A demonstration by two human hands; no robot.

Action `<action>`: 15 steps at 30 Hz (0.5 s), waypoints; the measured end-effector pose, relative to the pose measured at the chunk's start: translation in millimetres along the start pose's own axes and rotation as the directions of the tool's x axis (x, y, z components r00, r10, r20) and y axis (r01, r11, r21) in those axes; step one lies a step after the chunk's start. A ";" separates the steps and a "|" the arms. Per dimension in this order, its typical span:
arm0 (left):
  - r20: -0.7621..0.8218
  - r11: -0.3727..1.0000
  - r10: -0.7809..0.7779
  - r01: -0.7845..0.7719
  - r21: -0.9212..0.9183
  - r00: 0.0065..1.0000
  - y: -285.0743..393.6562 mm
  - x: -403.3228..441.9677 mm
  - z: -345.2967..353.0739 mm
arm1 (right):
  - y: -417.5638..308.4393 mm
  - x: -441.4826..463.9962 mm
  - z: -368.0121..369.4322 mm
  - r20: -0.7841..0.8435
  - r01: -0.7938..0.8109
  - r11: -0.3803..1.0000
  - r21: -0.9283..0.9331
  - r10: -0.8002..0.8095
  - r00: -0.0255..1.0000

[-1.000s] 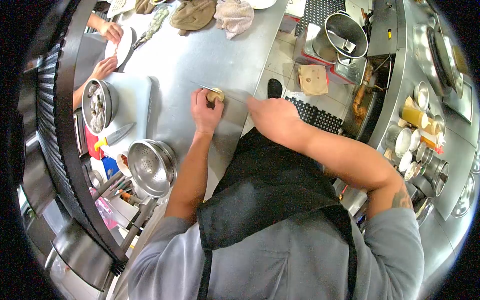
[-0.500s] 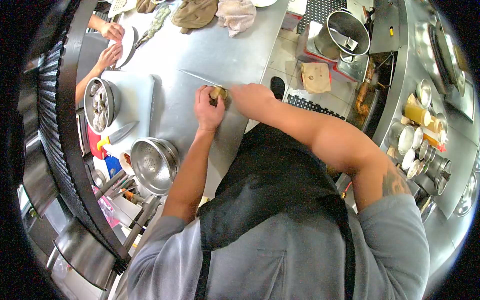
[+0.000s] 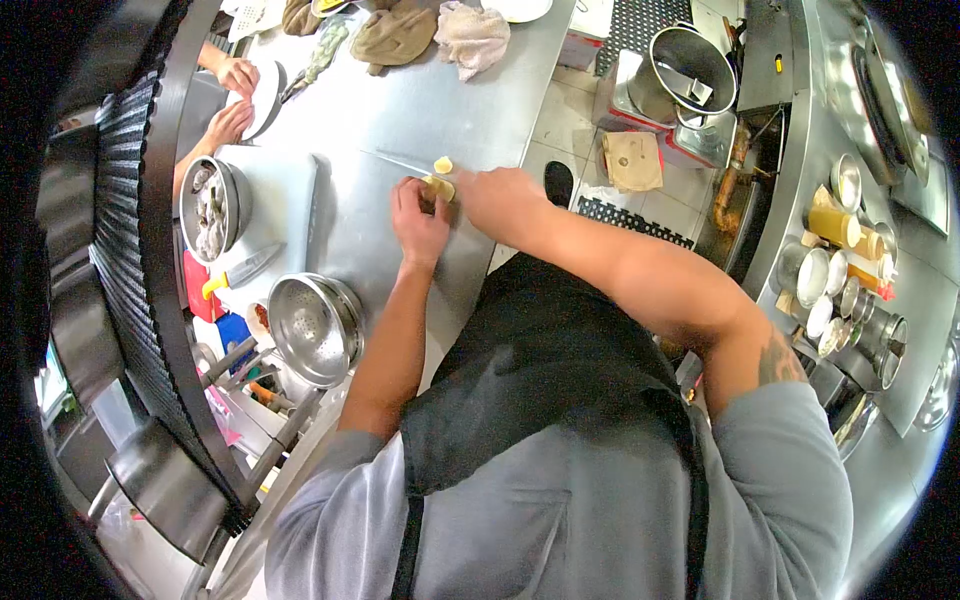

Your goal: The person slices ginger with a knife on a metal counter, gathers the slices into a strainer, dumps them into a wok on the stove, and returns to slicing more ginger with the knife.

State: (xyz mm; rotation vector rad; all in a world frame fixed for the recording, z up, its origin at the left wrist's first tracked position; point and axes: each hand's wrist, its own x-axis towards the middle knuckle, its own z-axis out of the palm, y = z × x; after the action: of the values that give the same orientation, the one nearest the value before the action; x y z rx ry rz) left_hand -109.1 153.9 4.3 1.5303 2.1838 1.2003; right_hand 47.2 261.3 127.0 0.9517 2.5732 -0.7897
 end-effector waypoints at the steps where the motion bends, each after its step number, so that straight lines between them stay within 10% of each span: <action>1: 0.010 1.000 -0.012 0.012 -0.009 1.000 1.3 0.9 -0.3 | -3.6 -7.6 -3.9 0.015 -0.009 1.000 -0.006 0.009 1.000; 15: 0.015 1.000 -0.018 0.018 0.000 1.000 2.8 5.2 0.6 | 1.9 4.6 9.3 0.067 -0.017 0.999 0.043 0.015 0.998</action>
State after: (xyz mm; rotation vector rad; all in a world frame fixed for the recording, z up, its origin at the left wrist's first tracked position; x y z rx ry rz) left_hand -109.0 159.0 7.3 1.5110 2.1832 1.1796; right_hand 45.8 259.4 116.7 0.9409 2.4976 -0.8620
